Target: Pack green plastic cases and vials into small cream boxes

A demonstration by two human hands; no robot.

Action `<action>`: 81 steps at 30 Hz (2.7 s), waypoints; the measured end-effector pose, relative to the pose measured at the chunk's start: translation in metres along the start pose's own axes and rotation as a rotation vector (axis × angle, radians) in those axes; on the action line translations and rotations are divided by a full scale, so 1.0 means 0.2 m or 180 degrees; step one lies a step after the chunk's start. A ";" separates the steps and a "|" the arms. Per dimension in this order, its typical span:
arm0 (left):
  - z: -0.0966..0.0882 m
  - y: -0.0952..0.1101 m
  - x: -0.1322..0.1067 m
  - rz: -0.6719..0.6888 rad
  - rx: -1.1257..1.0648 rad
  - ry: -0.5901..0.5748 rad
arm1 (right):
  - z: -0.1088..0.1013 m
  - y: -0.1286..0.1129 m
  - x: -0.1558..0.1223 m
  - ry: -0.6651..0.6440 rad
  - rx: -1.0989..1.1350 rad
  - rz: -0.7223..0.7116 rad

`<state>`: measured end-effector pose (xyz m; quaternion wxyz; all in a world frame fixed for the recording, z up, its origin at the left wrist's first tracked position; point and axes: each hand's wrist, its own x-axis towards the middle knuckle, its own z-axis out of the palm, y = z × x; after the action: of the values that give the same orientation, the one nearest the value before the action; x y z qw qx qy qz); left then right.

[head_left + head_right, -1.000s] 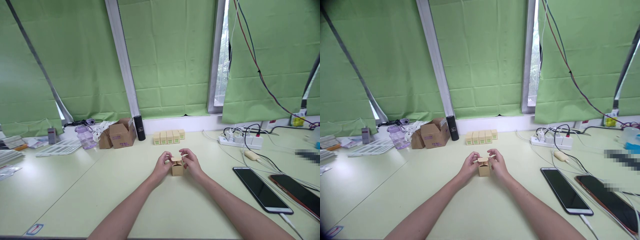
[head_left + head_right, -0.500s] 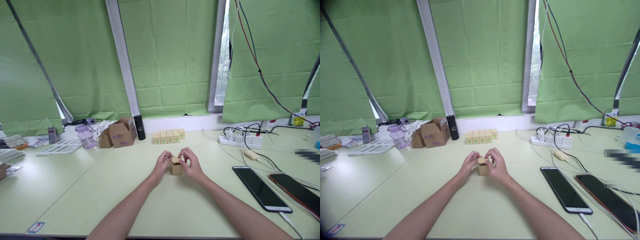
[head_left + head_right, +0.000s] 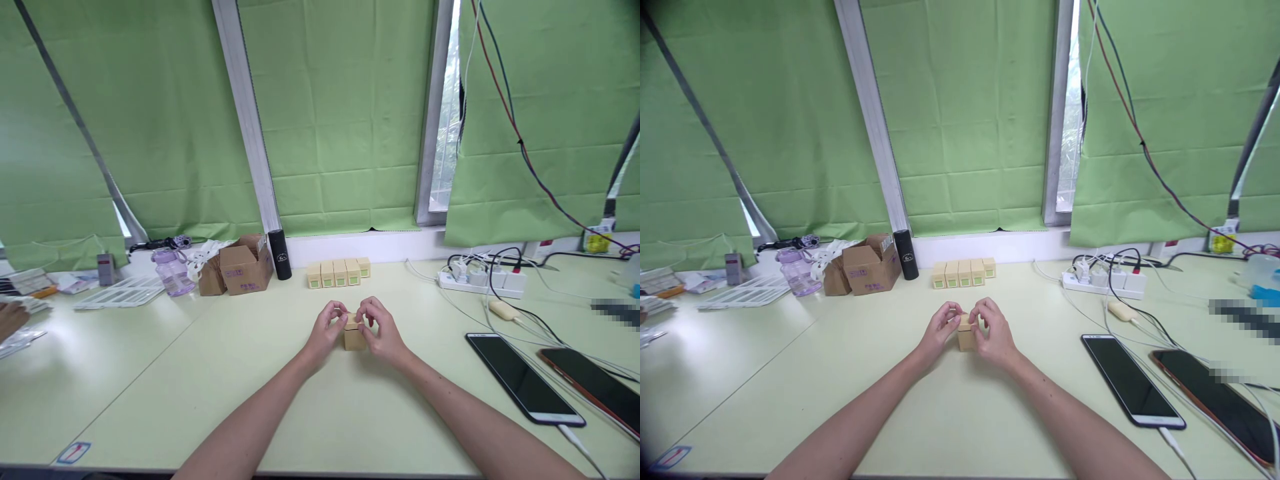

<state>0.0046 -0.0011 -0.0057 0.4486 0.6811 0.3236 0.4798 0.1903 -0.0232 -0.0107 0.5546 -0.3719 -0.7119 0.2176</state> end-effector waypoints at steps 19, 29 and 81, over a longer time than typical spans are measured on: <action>0.00 0.00 -0.01 0.0001 0.0217 -0.0025 | 0.05 0.07 0.01 0.0247 0.0463 0.0803; 0.01 0.01 -0.01 -0.0016 0.0293 -0.0035 | 0.05 0.08 0.00 0.0168 0.0402 0.0759; -0.03 -0.06 0.05 -0.0250 0.0305 0.0508 | -0.01 0.08 0.02 -0.0493 -0.0364 0.0629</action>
<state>0.0014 0.0144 -0.0121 0.4068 0.6481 0.4073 0.4986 0.1967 -0.0114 -0.0192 0.4518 -0.4532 -0.7237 0.2583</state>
